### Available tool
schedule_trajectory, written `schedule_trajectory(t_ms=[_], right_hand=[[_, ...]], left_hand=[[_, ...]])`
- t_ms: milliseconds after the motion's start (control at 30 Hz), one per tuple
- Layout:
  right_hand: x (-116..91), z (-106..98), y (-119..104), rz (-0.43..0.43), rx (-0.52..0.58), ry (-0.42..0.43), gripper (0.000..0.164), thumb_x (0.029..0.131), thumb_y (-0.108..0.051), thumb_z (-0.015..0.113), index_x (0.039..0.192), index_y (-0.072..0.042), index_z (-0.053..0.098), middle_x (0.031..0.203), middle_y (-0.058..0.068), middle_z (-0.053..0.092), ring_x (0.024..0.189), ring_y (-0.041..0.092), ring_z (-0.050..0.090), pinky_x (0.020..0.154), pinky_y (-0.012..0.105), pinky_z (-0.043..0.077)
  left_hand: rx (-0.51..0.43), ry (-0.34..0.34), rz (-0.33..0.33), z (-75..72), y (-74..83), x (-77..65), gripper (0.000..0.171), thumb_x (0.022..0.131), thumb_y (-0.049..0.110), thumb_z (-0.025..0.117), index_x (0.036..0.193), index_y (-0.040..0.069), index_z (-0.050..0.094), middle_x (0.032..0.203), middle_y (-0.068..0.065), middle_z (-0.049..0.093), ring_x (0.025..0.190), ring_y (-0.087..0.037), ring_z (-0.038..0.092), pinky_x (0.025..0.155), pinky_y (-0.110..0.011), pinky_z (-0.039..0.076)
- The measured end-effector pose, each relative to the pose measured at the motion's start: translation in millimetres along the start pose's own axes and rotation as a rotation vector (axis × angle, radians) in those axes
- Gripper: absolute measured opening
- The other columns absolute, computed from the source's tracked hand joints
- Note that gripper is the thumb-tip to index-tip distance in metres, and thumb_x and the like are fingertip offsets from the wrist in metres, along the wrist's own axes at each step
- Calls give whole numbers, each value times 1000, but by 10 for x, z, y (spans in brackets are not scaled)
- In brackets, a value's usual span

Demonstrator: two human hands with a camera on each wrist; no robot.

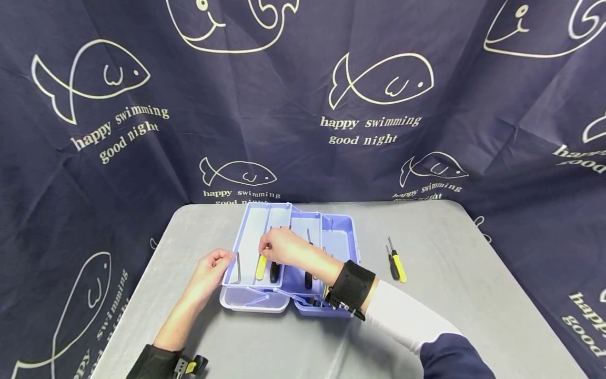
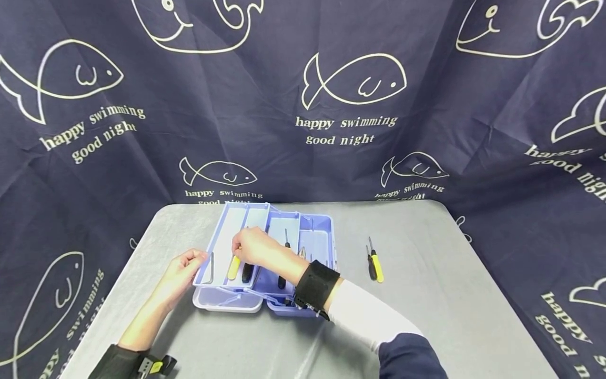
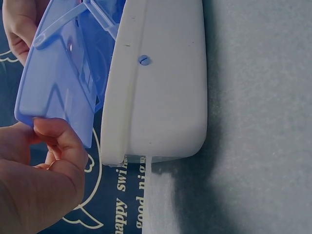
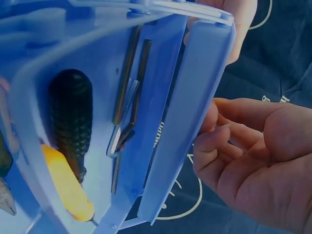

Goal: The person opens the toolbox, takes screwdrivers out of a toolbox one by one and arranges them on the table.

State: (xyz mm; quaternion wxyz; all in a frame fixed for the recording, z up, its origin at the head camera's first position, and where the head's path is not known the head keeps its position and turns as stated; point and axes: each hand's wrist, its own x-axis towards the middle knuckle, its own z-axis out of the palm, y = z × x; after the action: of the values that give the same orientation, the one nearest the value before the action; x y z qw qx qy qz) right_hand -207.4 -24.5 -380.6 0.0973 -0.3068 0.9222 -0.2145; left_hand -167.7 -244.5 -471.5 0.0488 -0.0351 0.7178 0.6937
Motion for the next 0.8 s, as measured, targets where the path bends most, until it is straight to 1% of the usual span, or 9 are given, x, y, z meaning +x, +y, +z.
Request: schedule_trajectory(t_ms=[100, 233, 333, 400, 600, 800], right_hand=[[7, -21, -35, 45, -39, -43, 7, 98, -13, 72, 96, -12, 79, 88, -2, 71, 82, 13, 58, 78, 26, 47], [-1, -41, -95, 53, -114, -101, 9, 99, -17, 72, 99, -14, 79, 92, -3, 74, 85, 14, 61, 85, 29, 50], [-4, -29, -105, 52, -130, -103, 10, 100, -19, 71, 98, -14, 80, 91, -4, 73, 85, 13, 60, 85, 30, 51], [0, -13, -89, 57, -110, -84, 10, 99, -18, 70, 97, -14, 79, 88, -5, 71, 84, 13, 59, 82, 29, 50], [7, 31, -15, 80, 0, 14, 8, 98, -19, 72, 95, -15, 78, 79, -6, 65, 77, 12, 56, 73, 26, 45], [-23, 56, 21, 82, 43, 48, 8, 98, -20, 74, 91, -17, 74, 77, -7, 62, 72, 12, 54, 65, 25, 42]], left_hand=[[-2, -2, 0, -4, -3, 10, 15, 107, 10, 53, 100, -1, 59, 73, 4, 66, 65, -8, 63, 61, -24, 55], [-6, 0, 9, 2, 8, 22, 15, 107, 10, 54, 100, -1, 59, 73, 3, 66, 65, -8, 63, 60, -24, 54], [-2, -2, 14, 5, 10, 26, 15, 107, 11, 54, 100, -2, 59, 74, 2, 67, 65, -8, 63, 60, -24, 55], [1, -9, 14, 1, 5, 30, 15, 107, 11, 53, 99, -1, 59, 74, 2, 67, 65, -8, 63, 60, -24, 55], [5, -6, 22, 4, -5, 33, 14, 107, 9, 52, 99, -1, 59, 74, 4, 67, 65, -7, 63, 61, -24, 55], [14, -3, 13, 9, -6, 11, 15, 108, 9, 52, 101, -3, 58, 74, 4, 67, 65, -7, 63, 61, -24, 54]])
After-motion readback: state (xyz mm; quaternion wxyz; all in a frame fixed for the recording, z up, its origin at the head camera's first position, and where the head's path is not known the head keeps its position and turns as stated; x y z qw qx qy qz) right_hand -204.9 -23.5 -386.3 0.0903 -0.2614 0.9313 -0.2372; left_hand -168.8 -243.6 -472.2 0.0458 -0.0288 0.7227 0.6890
